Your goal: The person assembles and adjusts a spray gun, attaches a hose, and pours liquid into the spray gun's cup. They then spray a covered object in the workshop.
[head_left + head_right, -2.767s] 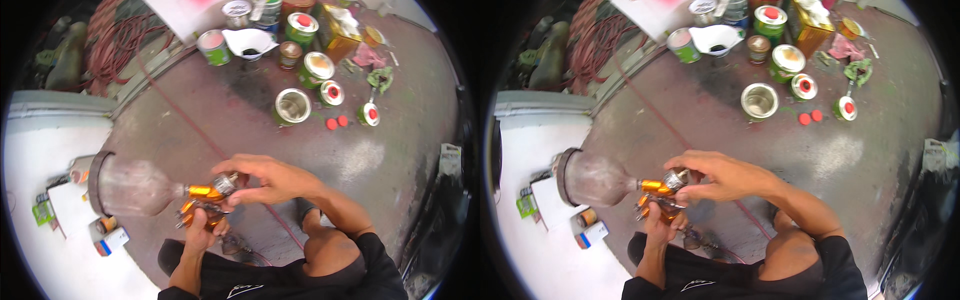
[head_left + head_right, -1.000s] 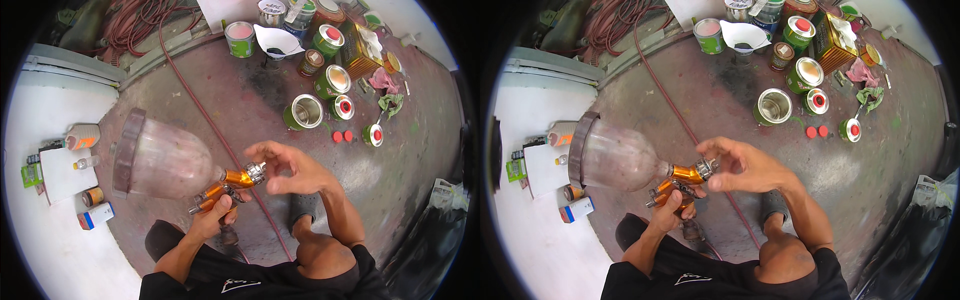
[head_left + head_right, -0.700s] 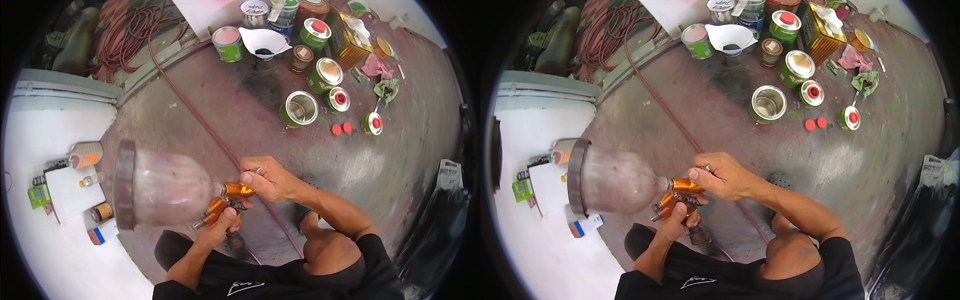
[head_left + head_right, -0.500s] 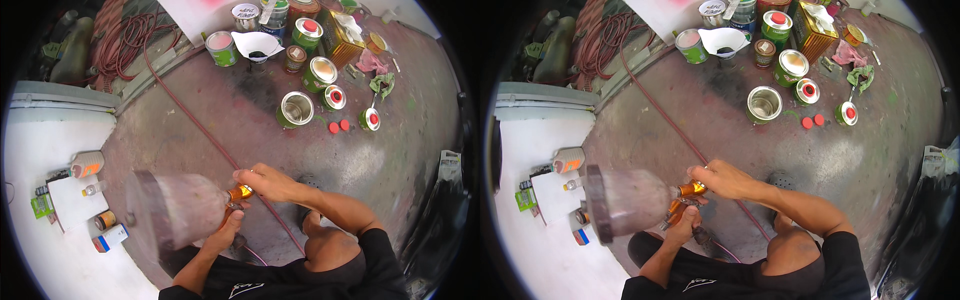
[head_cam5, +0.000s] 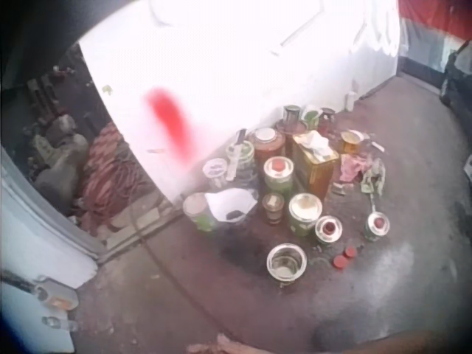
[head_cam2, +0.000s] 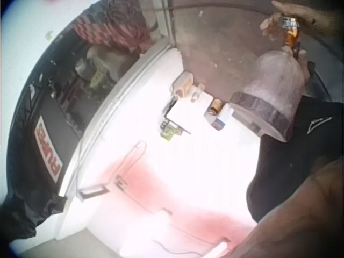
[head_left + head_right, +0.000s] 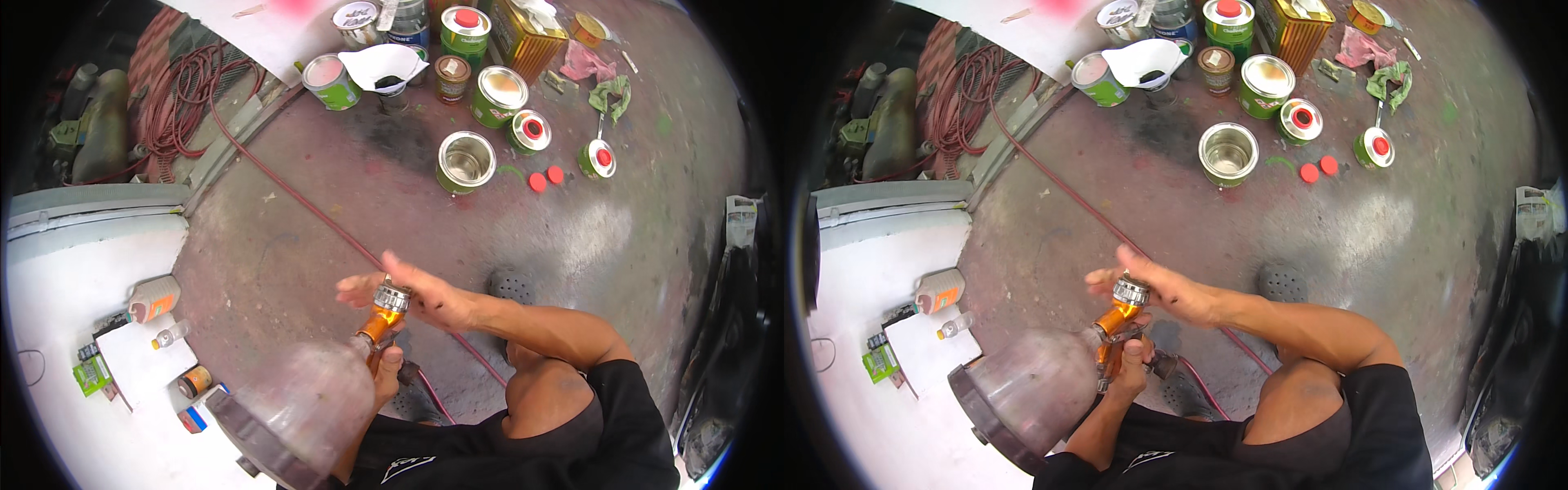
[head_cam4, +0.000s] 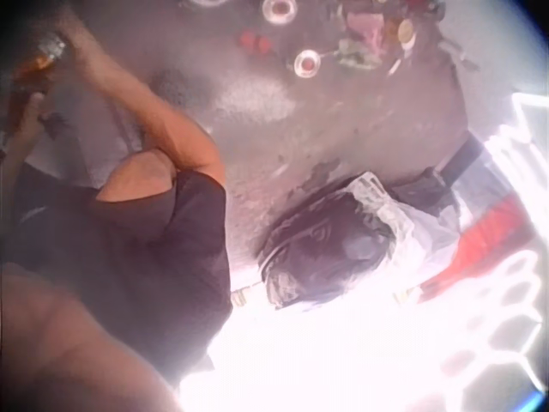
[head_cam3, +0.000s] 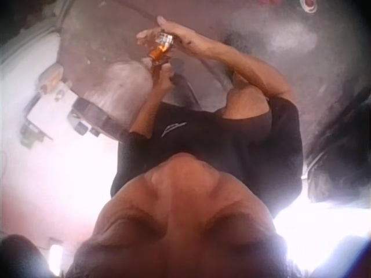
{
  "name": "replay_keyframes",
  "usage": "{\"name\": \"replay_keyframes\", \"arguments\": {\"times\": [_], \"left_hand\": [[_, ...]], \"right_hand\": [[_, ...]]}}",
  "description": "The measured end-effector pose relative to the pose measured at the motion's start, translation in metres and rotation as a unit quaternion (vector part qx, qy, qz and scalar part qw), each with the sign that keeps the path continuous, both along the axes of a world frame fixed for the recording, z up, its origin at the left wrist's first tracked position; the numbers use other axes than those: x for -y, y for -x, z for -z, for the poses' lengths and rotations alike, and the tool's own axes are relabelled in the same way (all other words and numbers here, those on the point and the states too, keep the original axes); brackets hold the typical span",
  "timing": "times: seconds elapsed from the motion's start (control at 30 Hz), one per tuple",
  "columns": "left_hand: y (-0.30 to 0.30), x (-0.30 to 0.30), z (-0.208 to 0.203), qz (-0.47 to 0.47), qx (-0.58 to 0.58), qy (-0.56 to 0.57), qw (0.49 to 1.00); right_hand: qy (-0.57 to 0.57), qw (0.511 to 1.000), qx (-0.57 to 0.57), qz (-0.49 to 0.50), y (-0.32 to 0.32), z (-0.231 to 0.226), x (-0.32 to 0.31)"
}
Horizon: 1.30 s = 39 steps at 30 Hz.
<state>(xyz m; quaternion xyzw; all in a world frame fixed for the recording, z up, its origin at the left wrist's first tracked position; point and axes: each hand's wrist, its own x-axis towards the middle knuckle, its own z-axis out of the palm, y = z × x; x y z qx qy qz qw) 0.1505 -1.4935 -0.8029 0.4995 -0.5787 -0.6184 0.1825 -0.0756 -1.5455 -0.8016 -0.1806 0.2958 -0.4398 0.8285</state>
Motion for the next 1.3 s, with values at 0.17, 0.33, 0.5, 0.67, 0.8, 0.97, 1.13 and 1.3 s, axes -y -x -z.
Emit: {"name": "replay_keyframes", "arguments": {"times": [0.17, 0.33, 0.5, 0.67, 0.8, 0.97, 1.13, 1.3], "left_hand": [[0.018, 0.001, -0.008, 0.008, 0.05, 0.079, 0.996], [0.028, 0.003, -0.013, 0.017, 0.085, 0.088, 0.992], [0.034, 0.008, -0.007, 0.023, 0.086, 0.103, 0.991], [0.045, 0.005, 0.0, 0.019, 0.089, 0.11, 0.99], [0.049, 0.012, 0.001, -0.008, 0.088, 0.122, 0.989], [0.028, 0.018, -0.013, -0.189, 0.044, 0.144, 0.97], [-0.042, 0.026, -0.047, -0.53, -0.09, 0.144, 0.831], [-0.11, 0.014, -0.063, -0.644, -0.034, 0.211, 0.735]], "right_hand": [[0.078, 0.996, -0.043, -0.019, 0.001, 0.0, 0.003], [-0.024, 0.997, -0.058, -0.035, 0.002, -0.01, 0.002], [-0.067, 0.998, 0.0, 0.02, -0.005, -0.007, -0.003], [-0.076, 0.995, -0.028, 0.051, -0.005, -0.004, -0.006], [-0.143, 0.986, -0.068, 0.044, -0.007, -0.004, 0.006], [-0.052, 0.976, -0.211, -0.016, -0.022, -0.034, 0.033], [-0.027, 0.973, -0.228, 0.01, -0.008, -0.031, 0.028], [-0.058, 0.968, -0.24, -0.044, -0.014, -0.009, 0.021]]}}
